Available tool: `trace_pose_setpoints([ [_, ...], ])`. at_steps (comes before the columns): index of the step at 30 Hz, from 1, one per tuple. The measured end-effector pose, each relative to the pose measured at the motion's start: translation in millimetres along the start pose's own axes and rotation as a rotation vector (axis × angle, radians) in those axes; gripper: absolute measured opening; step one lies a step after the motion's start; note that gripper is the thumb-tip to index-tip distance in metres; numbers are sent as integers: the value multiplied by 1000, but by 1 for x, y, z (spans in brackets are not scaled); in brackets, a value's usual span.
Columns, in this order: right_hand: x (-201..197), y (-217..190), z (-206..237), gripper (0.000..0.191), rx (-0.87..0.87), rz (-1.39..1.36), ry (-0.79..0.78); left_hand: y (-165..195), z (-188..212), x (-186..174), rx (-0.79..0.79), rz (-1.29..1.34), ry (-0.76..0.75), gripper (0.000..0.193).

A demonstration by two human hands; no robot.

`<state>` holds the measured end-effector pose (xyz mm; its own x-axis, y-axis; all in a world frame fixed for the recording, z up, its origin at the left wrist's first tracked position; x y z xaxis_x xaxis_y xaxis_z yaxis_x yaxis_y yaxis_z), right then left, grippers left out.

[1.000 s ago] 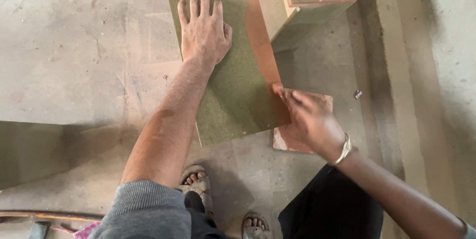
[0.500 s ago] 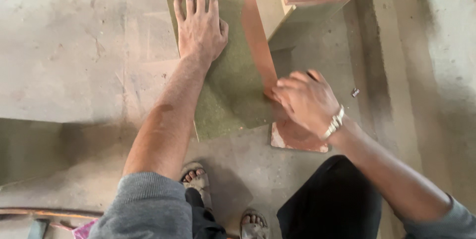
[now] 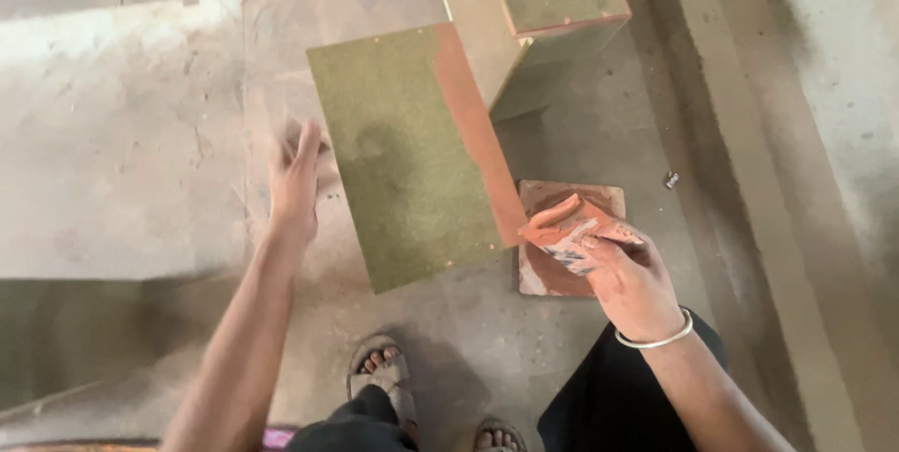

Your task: The person applies a reddish-brown filler paste to the edges and surfaces of wooden drawer components using a small rectangular tool. They repeatedly dip the tool into a container of filler and spread it along the edges of the drawer parts.

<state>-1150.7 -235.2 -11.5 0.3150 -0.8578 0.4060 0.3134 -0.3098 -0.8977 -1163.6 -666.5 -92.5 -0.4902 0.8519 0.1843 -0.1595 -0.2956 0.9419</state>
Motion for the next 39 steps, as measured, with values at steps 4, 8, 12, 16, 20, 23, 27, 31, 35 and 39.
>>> trace_pose_setpoints([
  [4,1,4,-1,38,128,-270,100,-50,39,28,-378,419,-276,66],
  [8,6,-6,2,23,83,-407,23,-55,51,48,-529,230,-220,63],
  [12,10,-17,5,14,83,-335,42,-45,62,51,-552,143,-67,71],
  [16,15,-21,7,16,132,-310,192,-52,75,56,-417,223,14,76],
  [20,16,-28,1,9,161,-239,238,-69,84,79,-213,555,-167,74],
  [23,14,-47,-13,8,-123,161,229,-93,88,94,-351,697,-70,56],
  [27,17,-50,-38,17,-93,399,220,-95,93,110,-168,748,-225,55],
  [31,35,-49,-54,29,-218,853,119,-96,99,112,-235,663,-338,52],
  [35,59,-42,-76,33,-605,1274,-30,-95,98,106,-267,570,-399,54],
  [39,72,-20,-86,53,-574,1630,-50,-102,94,102,-333,486,-396,56],
])
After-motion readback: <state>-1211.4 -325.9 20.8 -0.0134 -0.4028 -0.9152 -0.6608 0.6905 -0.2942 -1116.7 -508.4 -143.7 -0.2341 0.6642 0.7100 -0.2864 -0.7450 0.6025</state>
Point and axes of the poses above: each hand's wrist, its own z-axis away from the middle knuckle, its own x-axis out of the palm, y = z × x, the point moved 4 cm from there along -z, towards the middle knuckle, and after that the axes turned 1 degree about -y, right-handed, at the moved point
